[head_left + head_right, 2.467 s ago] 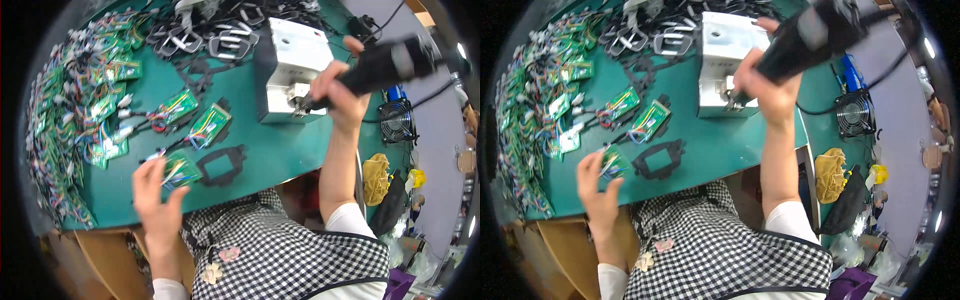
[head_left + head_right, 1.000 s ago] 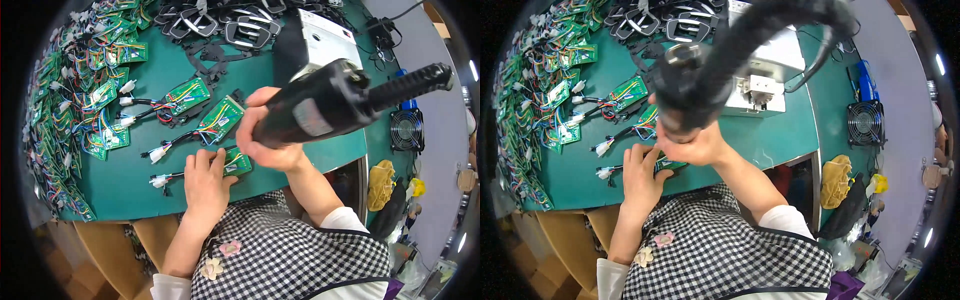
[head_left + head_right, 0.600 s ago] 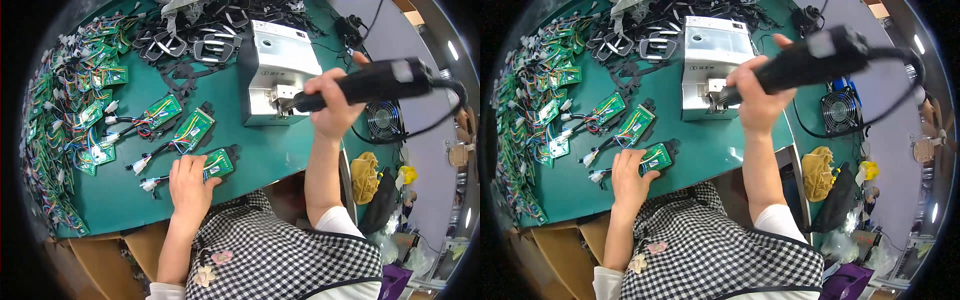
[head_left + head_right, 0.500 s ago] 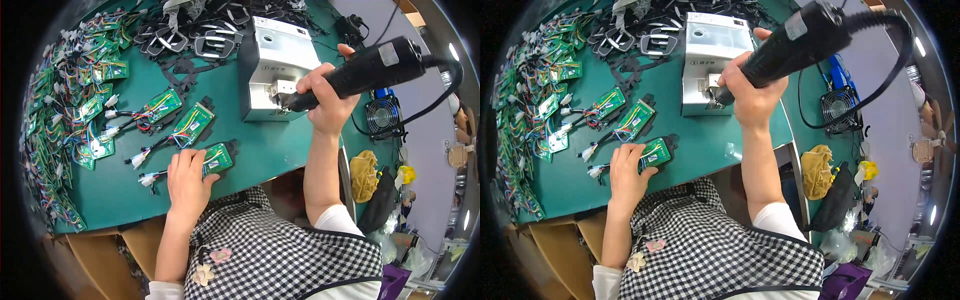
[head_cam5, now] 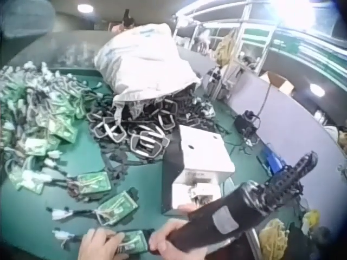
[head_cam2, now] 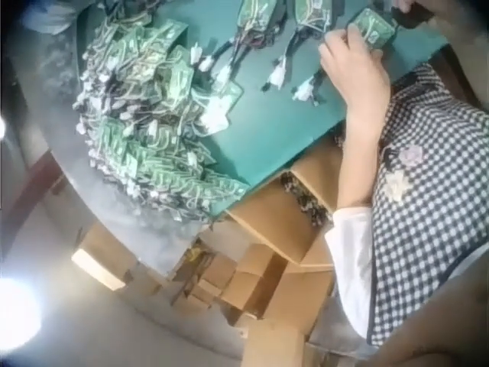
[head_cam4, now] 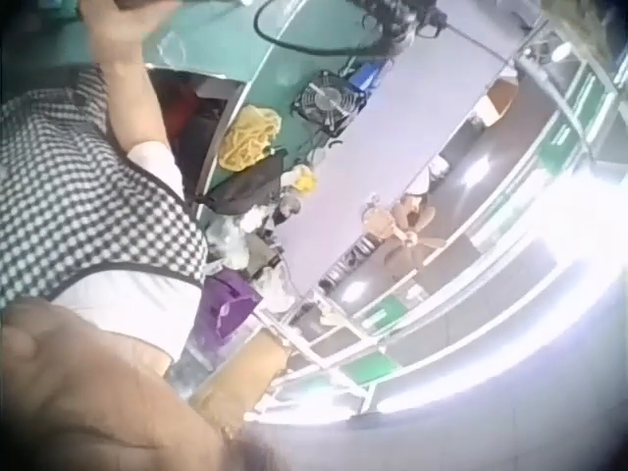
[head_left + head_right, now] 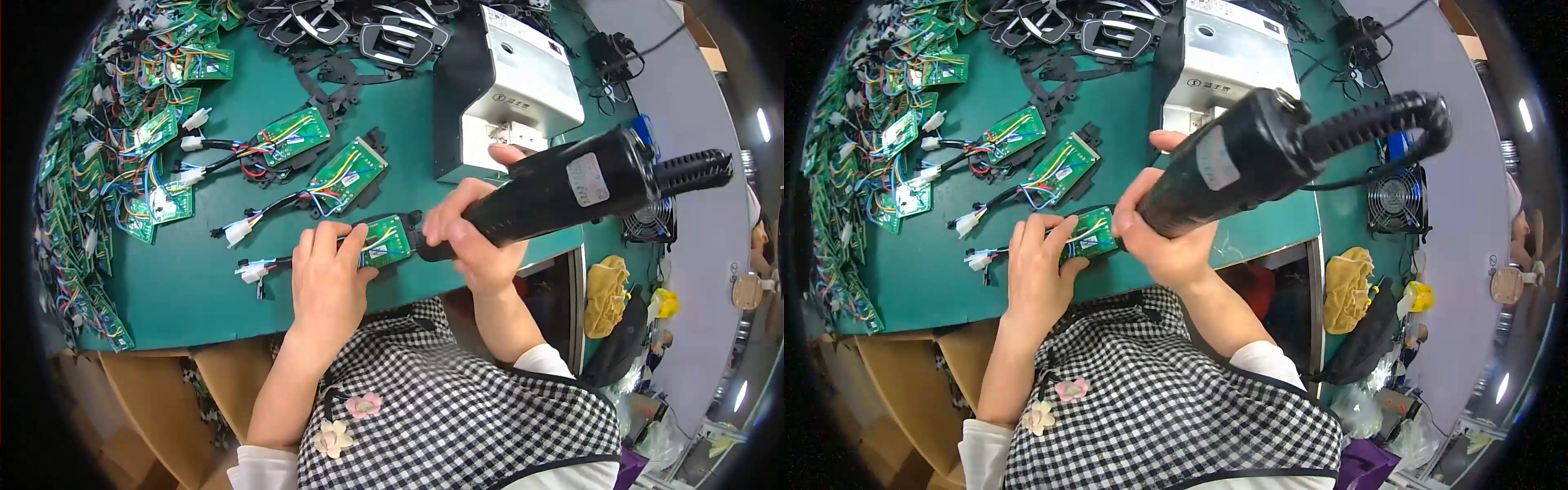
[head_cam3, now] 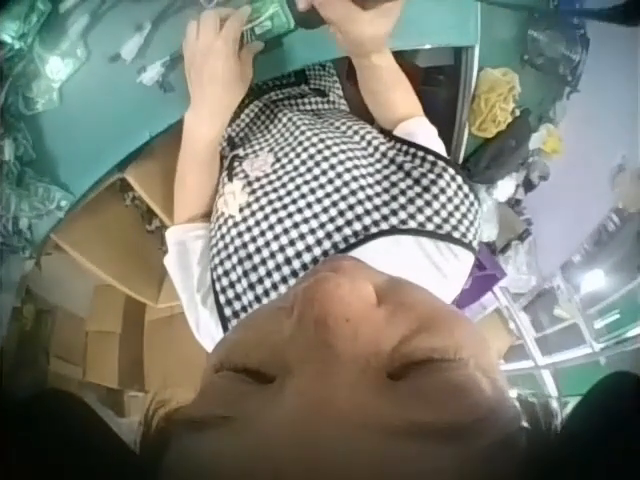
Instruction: The person assembles electronic circuit boards into plastic housings by securing them with screws using an electric screwdriver.
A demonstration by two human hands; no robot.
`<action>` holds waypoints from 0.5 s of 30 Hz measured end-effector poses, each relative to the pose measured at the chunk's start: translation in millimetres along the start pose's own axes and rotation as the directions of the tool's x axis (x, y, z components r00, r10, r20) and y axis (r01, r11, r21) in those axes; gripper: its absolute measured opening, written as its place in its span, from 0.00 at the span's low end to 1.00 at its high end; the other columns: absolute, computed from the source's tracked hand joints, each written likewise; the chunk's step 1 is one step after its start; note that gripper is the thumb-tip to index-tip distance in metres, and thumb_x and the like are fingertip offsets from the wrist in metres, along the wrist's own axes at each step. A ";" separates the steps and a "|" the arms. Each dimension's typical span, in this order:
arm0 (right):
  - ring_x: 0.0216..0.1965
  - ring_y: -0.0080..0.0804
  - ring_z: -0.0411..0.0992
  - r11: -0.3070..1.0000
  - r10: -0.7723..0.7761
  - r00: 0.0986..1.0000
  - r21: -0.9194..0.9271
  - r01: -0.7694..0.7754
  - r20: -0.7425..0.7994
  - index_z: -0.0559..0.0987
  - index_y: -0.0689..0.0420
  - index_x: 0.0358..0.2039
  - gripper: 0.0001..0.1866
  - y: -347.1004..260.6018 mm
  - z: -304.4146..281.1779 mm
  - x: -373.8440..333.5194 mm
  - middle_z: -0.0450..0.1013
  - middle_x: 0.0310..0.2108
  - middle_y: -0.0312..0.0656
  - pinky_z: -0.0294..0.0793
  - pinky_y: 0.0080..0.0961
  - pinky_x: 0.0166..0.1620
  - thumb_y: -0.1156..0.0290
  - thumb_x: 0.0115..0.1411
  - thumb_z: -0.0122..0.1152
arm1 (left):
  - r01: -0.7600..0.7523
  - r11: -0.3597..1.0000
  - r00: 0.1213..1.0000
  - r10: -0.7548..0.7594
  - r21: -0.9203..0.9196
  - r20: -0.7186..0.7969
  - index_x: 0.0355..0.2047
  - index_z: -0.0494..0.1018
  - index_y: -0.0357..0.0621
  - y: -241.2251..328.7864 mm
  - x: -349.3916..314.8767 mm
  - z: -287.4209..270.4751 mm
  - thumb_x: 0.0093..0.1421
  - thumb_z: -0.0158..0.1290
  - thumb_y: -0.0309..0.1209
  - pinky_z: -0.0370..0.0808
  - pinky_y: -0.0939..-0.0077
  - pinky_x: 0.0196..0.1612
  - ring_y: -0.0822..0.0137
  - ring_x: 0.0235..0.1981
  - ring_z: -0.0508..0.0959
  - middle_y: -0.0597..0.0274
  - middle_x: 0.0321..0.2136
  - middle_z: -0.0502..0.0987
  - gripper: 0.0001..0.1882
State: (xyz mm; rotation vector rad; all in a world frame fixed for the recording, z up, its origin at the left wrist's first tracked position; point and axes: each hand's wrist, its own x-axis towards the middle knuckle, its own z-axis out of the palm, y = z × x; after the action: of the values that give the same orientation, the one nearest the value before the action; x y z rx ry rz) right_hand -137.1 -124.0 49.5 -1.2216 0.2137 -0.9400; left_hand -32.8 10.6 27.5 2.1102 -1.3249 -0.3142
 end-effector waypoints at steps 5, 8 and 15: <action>0.18 0.25 0.66 0.973 0.129 0.939 -0.224 -0.057 0.320 0.56 0.68 0.50 0.35 -2.1 -6.5 10.3 0.69 0.18 0.40 0.67 0.20 0.24 0.78 0.41 0.60 | -0.019 1.000 1.000 0.019 0.025 0.018 0.42 0.71 0.39 -0.6 -1.8 1.5 0.37 0.62 0.22 0.65 0.66 0.40 0.58 0.38 0.67 0.58 0.36 0.67 0.27; 0.19 0.23 0.68 0.958 0.054 0.829 -0.262 0.114 0.557 0.64 0.69 0.45 0.32 -0.1 -3.1 20.9 0.71 0.20 0.37 0.66 0.18 0.25 0.79 0.37 0.64 | -0.069 0.997 0.997 0.069 0.020 -0.032 0.42 0.71 0.39 -8.1 -7.5 10.1 0.37 0.61 0.23 0.64 0.66 0.40 0.58 0.38 0.67 0.59 0.36 0.67 0.27; 0.19 0.28 0.69 0.891 -0.453 0.887 -0.082 0.446 -0.094 0.56 0.64 0.51 0.31 -47.6 -23.3 29.4 0.69 0.19 0.40 0.72 0.24 0.28 0.81 0.45 0.57 | -0.005 0.999 0.996 0.008 0.037 -0.089 0.43 0.69 0.38 3.9 -7.5 -0.6 0.34 0.64 0.23 0.64 0.63 0.42 0.55 0.38 0.68 0.56 0.36 0.68 0.32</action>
State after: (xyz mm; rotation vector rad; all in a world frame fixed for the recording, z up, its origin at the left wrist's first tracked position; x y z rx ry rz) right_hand -156.6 -162.8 91.7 -1.3008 0.0414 -1.4165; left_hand -38.9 16.2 29.5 2.1243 -1.2948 -0.1923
